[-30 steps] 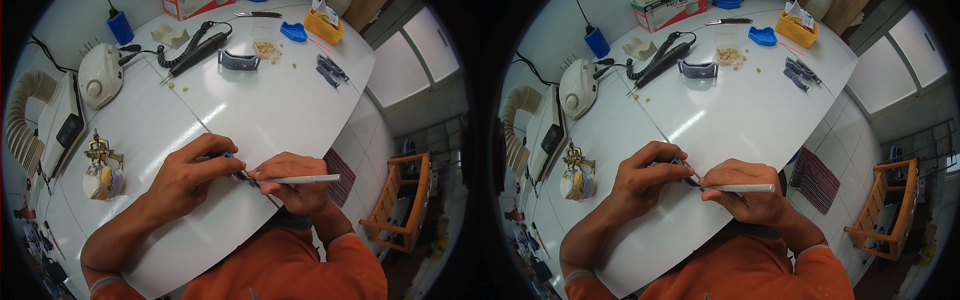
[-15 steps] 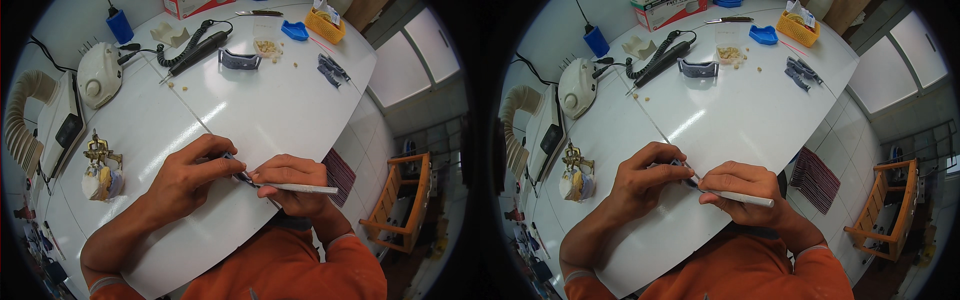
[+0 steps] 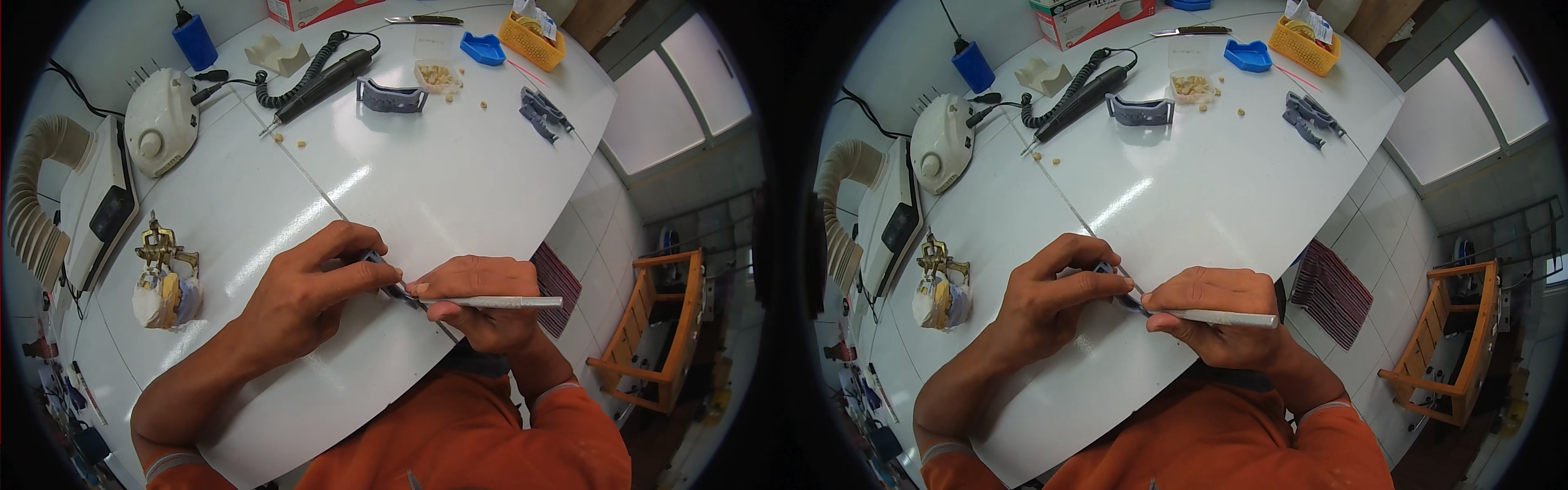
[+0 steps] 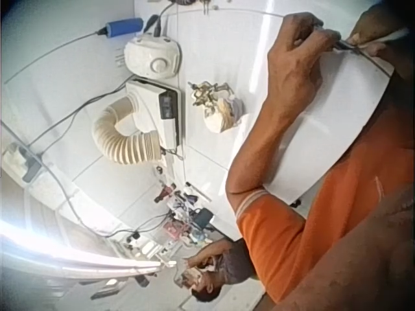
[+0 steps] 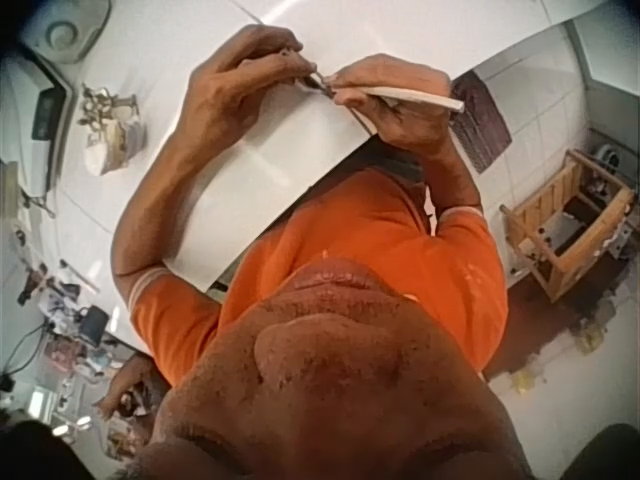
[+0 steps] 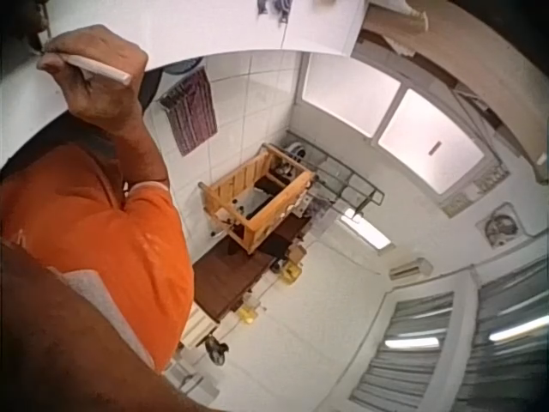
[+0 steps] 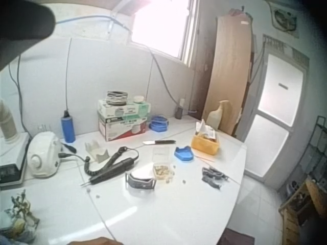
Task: The recorder uses a utility knife to scrape and trim excess material from a gray dental model on a laboratory bench.
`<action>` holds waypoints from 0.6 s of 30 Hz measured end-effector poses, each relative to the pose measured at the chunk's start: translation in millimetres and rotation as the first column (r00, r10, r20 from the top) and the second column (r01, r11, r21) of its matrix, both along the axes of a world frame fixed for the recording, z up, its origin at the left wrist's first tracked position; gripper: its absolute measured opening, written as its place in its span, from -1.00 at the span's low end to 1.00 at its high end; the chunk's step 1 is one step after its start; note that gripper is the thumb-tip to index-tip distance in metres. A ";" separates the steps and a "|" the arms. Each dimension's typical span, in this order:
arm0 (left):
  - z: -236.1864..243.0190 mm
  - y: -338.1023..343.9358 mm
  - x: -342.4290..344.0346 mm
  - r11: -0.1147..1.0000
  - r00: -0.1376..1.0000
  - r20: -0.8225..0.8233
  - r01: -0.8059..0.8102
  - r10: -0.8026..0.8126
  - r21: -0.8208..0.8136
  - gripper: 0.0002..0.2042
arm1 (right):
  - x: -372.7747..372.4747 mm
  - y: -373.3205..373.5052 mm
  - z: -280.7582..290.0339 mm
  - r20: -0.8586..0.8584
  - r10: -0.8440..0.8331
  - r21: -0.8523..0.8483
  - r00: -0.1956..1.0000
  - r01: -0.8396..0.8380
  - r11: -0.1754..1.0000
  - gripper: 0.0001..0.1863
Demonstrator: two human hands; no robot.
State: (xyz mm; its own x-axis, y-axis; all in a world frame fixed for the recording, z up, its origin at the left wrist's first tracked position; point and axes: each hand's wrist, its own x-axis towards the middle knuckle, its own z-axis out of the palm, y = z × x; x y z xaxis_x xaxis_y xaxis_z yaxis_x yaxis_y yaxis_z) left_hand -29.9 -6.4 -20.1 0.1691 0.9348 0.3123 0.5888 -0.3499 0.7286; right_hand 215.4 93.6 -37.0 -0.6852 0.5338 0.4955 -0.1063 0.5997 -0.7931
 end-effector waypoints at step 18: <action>0.1 -1.5 -1.8 0.999 0.999 -0.028 0.021 -0.022 -0.024 -0.55 | -0.9 1.1 3.9 0.029 0.035 0.012 0.999 -0.036 0.999 -0.83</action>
